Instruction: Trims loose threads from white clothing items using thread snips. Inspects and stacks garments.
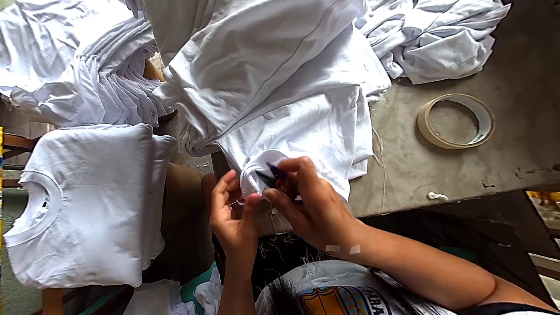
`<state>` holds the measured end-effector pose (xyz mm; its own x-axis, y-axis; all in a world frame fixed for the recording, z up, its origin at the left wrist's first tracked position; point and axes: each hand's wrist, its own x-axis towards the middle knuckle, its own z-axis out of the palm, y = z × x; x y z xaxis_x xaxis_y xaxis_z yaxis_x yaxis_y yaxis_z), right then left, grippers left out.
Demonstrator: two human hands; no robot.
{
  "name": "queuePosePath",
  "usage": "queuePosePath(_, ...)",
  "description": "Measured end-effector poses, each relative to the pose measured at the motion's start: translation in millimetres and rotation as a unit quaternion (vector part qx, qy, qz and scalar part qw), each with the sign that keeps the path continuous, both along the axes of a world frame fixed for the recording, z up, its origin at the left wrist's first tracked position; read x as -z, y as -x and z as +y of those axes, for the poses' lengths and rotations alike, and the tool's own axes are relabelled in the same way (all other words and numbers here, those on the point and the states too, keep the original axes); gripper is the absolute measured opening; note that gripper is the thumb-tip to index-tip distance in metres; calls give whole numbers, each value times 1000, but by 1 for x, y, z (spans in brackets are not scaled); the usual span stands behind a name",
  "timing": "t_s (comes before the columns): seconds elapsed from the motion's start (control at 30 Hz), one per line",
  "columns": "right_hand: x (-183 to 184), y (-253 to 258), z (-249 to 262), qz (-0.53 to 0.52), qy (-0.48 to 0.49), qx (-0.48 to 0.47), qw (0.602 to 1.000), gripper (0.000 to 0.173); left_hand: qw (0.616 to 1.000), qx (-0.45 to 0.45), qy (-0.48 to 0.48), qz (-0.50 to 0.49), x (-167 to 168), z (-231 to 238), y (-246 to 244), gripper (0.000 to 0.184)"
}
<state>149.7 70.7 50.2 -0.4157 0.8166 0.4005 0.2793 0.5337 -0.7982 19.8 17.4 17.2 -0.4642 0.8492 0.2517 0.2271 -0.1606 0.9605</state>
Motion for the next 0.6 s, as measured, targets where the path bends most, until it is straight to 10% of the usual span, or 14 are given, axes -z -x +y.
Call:
queuePosePath(0.2,1,-5,34,-81,-31,-49,995,25,973,-1,-10,230,-18,-30,4,26)
queuePosePath(0.43,2,-39,12,-109,-70,-5,992,29,974,157,-28,-162,0,-36,-15,18)
queuePosePath(0.6,16,-39,9,-131,-74,0,989,25,953,118,-115,-255,6,-20,-27,18)
